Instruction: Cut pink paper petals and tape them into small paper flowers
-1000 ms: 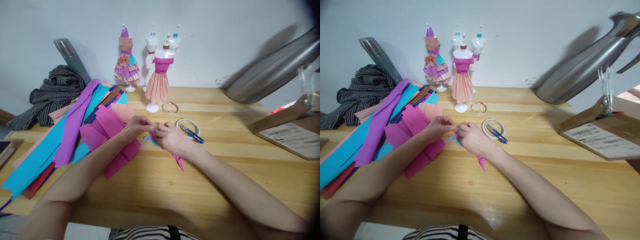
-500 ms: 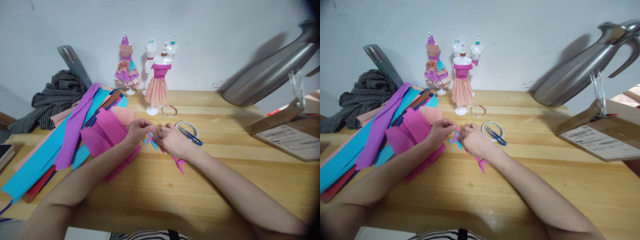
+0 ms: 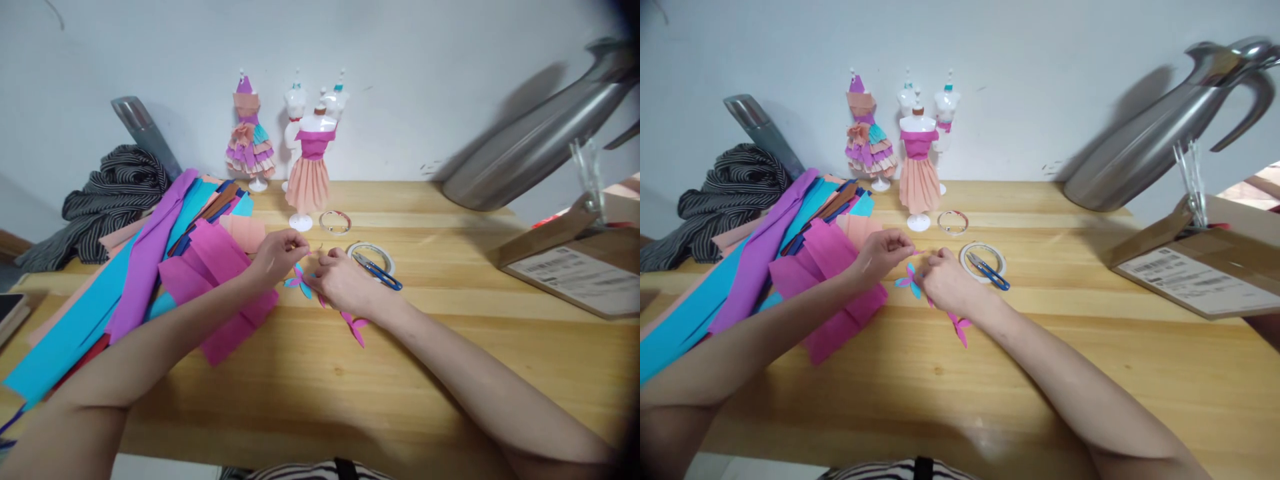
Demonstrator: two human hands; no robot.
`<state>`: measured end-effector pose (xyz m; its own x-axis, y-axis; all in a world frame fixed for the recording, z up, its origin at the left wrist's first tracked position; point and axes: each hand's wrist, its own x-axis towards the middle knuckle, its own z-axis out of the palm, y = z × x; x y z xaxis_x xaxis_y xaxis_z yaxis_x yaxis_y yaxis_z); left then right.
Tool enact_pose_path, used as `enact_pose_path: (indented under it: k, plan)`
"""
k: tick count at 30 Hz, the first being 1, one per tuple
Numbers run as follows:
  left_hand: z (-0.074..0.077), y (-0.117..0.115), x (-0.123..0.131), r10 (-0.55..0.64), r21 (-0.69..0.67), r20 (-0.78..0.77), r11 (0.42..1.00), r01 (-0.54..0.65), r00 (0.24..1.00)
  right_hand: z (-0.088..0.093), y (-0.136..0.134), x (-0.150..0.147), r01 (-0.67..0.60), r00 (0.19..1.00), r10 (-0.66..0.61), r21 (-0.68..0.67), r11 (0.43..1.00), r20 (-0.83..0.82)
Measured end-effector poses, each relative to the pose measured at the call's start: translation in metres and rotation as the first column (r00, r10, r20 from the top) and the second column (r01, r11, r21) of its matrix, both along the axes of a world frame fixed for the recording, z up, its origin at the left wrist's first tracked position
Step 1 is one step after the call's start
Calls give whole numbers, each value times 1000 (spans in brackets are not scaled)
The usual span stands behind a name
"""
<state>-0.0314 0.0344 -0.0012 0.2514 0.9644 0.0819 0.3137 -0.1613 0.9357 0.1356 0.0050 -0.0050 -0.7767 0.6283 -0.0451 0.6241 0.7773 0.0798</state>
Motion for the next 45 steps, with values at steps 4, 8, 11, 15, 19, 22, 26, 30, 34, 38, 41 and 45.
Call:
enact_pose_path:
  k: [4,8,11,15,19,22,26,30,34,38,41,45]
  plan:
    - [-14,-9,-7,-123,183,-119,973,144,985,0,0,1,8,1000,-8,-8,1000,6]
    - [-30,-23,-19,-174,192,-226,957,219,958,1,1,2,18,1000,-17,-52,998,22]
    - [-34,-30,-25,-221,220,-328,928,301,918,3,1,1,35,998,-32,-72,997,52]
    - [-36,-31,-28,-205,238,-456,910,340,866,3,1,2,26,998,-23,-61,998,60]
    - [-37,-27,-30,-134,248,-431,933,260,893,-2,2,4,6,999,-5,-30,1000,35]
    - [-36,-24,-28,-109,177,-326,969,174,939,-4,2,4,-13,1000,13,-3,1000,11]
    - [-28,-18,-20,-77,-121,-54,990,70,996,-6,2,4,-14,1000,13,6,1000,17]
    - [-12,-10,-15,8,-451,113,891,44,994,-5,1,4,-16,1000,16,12,1000,-2]
    - [-3,-9,-13,67,-556,244,827,83,967,-2,0,3,-8,1000,8,8,1000,-10]
    - [-10,-16,-10,73,-529,98,849,-10,993,2,0,2,2,1000,-2,-29,1000,-3]
    - [-14,-20,-8,59,-489,2,871,-50,998,3,0,1,14,999,-12,-55,998,29]
    - [-16,-21,-9,42,-467,-41,883,-56,998,2,1,2,12,999,-9,-50,999,44]
